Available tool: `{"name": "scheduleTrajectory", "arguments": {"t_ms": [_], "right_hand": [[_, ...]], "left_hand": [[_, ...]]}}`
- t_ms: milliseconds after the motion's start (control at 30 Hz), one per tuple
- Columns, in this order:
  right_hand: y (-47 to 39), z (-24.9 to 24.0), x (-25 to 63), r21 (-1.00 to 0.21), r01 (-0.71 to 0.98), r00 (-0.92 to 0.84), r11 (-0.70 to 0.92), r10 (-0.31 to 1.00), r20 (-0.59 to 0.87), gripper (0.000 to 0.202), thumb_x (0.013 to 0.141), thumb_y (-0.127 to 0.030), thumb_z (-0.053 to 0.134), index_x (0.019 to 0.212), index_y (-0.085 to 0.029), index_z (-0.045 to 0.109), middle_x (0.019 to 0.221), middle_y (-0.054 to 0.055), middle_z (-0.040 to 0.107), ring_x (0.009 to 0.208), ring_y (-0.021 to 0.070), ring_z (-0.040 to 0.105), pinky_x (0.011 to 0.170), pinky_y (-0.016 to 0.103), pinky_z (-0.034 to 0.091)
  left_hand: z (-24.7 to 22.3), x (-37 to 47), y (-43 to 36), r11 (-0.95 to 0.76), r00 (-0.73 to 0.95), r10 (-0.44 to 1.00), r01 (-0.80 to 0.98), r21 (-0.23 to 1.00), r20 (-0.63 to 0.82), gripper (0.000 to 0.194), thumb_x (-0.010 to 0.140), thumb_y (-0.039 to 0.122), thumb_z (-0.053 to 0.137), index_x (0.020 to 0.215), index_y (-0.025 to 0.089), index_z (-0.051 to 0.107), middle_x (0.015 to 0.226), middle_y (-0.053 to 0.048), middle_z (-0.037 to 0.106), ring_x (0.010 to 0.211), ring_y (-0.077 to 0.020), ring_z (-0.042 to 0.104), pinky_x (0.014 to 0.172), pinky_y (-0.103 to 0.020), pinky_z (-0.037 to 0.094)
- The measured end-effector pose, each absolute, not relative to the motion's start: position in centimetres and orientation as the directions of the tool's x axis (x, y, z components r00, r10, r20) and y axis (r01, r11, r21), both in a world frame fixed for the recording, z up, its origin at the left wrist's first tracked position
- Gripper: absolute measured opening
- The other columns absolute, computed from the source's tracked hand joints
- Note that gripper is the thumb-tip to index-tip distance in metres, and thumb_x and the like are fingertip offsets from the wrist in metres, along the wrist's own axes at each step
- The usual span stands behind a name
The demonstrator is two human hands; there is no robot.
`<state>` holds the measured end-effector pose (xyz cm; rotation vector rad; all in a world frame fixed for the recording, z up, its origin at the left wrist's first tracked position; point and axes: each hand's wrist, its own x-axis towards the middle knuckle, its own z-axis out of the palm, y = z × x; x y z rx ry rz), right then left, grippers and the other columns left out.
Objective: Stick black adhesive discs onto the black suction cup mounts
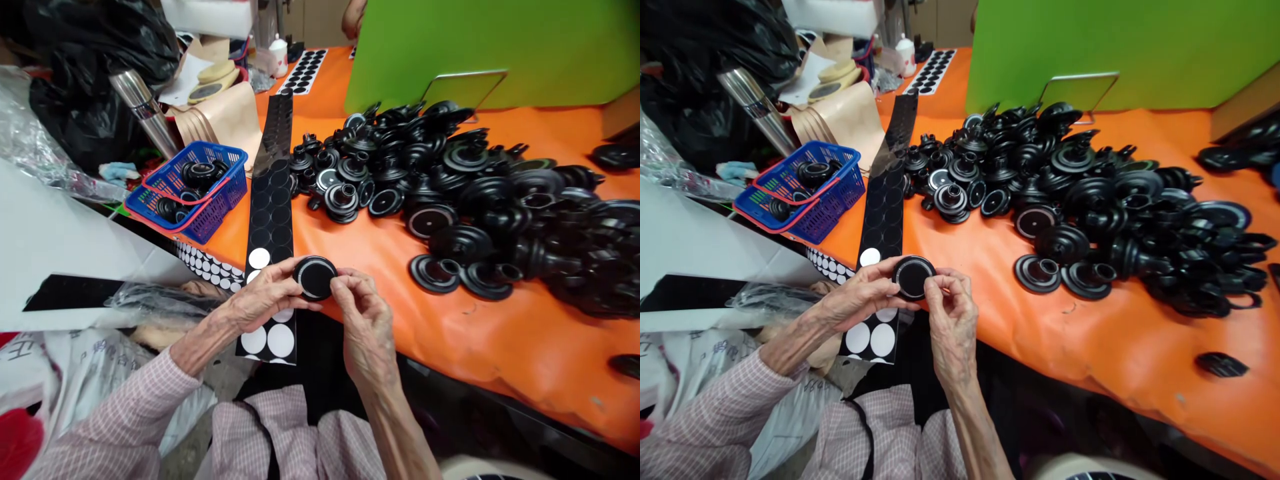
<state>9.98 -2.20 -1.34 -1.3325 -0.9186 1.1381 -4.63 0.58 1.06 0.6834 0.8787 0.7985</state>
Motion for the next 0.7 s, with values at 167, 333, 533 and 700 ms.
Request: {"name": "scheduleTrajectory", "arguments": {"t_ms": [167,333,533,700], "right_hand": [[-2.2,-1.4,9.8,-0.994,-0.045,0.231,-0.098,0.967,-0.106,0.026,0.080,-0.044,0.060,0.073,-0.019,0.060,0.105,0.007,0.054,0.097,0.0191,0.055,0.078,0.031,0.050],[-2.2,-1.7,9.2,-0.997,-0.001,0.275,-0.075,0.959,-0.072,0.022,0.081,-0.041,0.059,0.074,-0.019,0.059,0.101,0.006,0.053,0.094,0.0186,0.056,0.077,0.032,0.050],[-2.1,-2.5,8.4,-0.991,0.132,0.320,-0.023,0.947,0.020,0.019,0.083,-0.037,0.055,0.076,-0.020,0.056,0.093,0.005,0.053,0.085,0.0180,0.056,0.076,0.035,0.051],[-2.0,-3.2,7.9,-0.966,0.253,0.316,0.048,0.940,0.130,0.015,0.087,-0.033,0.051,0.079,-0.021,0.053,0.090,0.005,0.054,0.085,0.0184,0.057,0.075,0.036,0.051]], "left_hand": [[0.8,-4.8,0.6,0.518,0.417,0.830,-0.329,0.790,-0.371,0.039,0.072,0.008,0.064,0.109,0.022,0.070,0.118,-0.007,0.065,0.106,-0.0239,0.061,0.084,-0.041,0.057],[0.4,-4.9,0.5,0.518,0.408,0.834,-0.344,0.783,-0.371,0.037,0.075,0.009,0.063,0.110,0.022,0.069,0.115,-0.006,0.067,0.102,-0.0215,0.063,0.086,-0.040,0.057],[0.3,-5.0,0.4,0.477,0.375,0.857,-0.318,0.819,-0.354,0.030,0.082,0.021,0.066,0.112,0.018,0.068,0.117,-0.010,0.066,0.101,-0.0235,0.064,0.084,-0.039,0.057],[-0.2,-5.1,0.1,0.480,0.317,0.866,-0.316,0.818,-0.386,0.035,0.079,0.024,0.070,0.113,0.017,0.067,0.113,-0.010,0.068,0.098,-0.0240,0.066,0.083,-0.041,0.057]]}}
